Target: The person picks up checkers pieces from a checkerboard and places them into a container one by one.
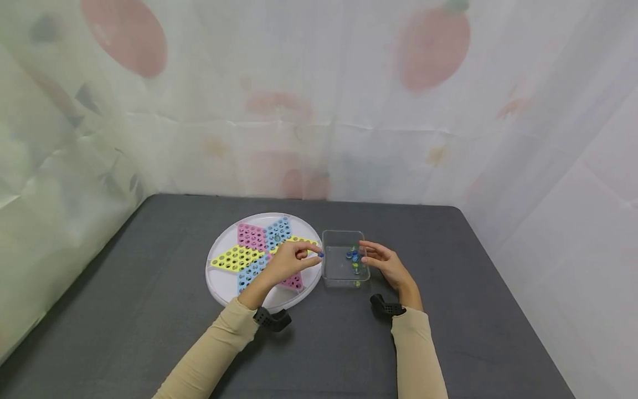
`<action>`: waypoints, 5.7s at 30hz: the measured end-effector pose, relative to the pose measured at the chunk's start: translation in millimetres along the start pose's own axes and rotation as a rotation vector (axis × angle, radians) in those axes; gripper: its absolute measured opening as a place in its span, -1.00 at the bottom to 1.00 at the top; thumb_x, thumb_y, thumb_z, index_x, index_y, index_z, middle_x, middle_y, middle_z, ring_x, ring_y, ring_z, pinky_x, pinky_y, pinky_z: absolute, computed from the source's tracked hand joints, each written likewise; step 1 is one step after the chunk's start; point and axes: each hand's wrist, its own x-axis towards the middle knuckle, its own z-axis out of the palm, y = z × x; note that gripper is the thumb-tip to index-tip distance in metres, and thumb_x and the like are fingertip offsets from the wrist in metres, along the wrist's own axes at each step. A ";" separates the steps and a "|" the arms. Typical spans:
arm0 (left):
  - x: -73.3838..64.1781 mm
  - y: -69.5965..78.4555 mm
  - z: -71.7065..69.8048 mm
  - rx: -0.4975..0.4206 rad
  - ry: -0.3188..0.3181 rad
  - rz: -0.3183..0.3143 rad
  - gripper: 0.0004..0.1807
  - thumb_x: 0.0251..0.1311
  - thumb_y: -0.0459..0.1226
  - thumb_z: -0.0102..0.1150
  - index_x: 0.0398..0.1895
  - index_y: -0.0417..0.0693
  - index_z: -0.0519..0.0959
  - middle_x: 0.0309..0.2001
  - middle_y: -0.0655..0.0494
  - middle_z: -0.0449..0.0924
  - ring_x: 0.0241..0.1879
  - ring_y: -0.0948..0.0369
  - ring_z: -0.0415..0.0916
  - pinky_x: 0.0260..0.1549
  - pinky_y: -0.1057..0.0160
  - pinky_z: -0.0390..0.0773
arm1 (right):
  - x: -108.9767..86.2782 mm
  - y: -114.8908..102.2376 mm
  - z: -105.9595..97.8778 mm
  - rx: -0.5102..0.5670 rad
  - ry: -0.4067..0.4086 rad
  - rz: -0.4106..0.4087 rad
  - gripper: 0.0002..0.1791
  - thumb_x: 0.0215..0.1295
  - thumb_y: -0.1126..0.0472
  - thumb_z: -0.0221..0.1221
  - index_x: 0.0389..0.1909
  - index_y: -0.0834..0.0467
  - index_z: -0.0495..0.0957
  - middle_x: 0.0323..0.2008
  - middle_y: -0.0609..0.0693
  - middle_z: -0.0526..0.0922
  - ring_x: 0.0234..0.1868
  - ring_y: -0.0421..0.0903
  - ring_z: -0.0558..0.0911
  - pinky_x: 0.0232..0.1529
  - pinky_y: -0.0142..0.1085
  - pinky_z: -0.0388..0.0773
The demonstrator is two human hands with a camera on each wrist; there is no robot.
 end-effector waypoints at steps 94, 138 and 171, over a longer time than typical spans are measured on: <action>4.6 -30.8 -26.6 0.025 0.144 -0.156 -0.74 0.25 -0.24 0.21 -0.08 -0.17 0.68 -0.68 0.21 0.07 -0.64 0.30 -0.01 -0.59 0.42 0.08 | -0.9 0.3 0.2 0.019 -0.012 -0.018 -0.39 0.39 0.30 0.07 0.37 0.45 0.14 0.15 -0.23 0.54 0.17 -0.41 0.49 0.11 -0.61 0.41; 15.9 -84.5 -64.7 0.160 0.255 -0.356 -0.69 0.23 -0.20 0.21 -0.03 -0.16 0.66 -0.73 0.23 0.14 -0.73 0.30 0.10 -0.66 0.36 0.17 | 1.0 2.6 4.1 0.008 0.010 0.008 -0.37 0.38 0.26 0.11 0.38 0.40 0.16 0.17 -0.18 0.54 0.17 -0.39 0.49 0.10 -0.60 0.42; 14.0 -73.4 -59.2 0.334 0.234 -0.397 -0.69 0.20 -0.16 0.24 -0.04 -0.08 0.68 -0.26 -0.08 0.65 -0.51 0.24 0.32 -0.57 0.36 0.20 | -1.7 1.9 2.3 0.012 0.012 0.007 -0.39 0.39 0.28 0.08 0.38 0.42 0.15 0.18 -0.14 0.53 0.17 -0.39 0.49 0.11 -0.60 0.41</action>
